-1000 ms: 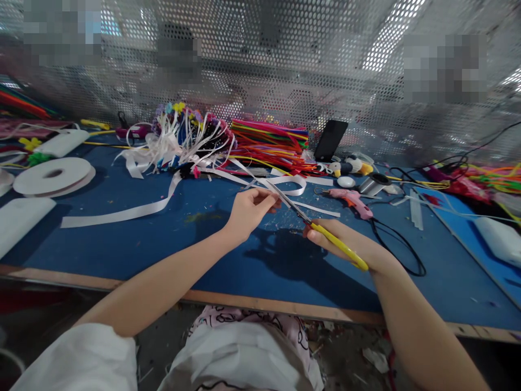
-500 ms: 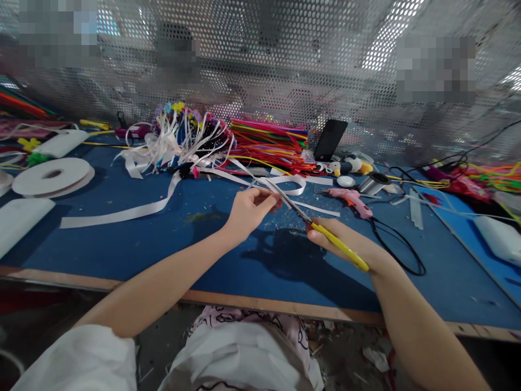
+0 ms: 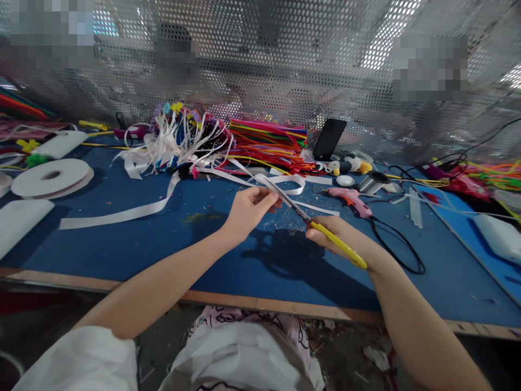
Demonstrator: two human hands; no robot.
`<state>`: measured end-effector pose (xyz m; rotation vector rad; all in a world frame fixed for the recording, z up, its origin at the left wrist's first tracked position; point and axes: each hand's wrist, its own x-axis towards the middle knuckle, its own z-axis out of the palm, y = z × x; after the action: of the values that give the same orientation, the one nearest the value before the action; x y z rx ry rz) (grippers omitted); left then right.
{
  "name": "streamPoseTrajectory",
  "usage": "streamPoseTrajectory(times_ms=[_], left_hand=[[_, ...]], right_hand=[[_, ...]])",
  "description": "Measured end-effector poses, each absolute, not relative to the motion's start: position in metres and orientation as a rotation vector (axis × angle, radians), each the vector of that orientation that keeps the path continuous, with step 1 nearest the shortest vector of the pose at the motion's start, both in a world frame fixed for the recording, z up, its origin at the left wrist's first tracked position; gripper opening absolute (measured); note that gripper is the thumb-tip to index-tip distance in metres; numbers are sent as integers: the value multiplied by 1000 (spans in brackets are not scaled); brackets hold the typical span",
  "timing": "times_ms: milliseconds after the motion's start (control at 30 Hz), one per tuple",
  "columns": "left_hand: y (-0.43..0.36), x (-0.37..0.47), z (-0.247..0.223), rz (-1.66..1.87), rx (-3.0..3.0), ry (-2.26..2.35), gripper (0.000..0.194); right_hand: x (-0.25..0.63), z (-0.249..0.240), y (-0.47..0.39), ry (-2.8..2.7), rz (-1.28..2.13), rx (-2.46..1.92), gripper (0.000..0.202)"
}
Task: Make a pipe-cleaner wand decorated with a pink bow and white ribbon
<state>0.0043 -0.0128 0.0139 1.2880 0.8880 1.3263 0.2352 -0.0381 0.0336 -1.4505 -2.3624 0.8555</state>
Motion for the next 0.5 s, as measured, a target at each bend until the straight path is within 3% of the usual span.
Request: streamPoseTrajectory(times_ms=[500], left_hand=[[-13, 3, 11, 1368, 1361, 934, 13]], right_hand=[[237, 32, -41, -2473, 746, -1359, 66]])
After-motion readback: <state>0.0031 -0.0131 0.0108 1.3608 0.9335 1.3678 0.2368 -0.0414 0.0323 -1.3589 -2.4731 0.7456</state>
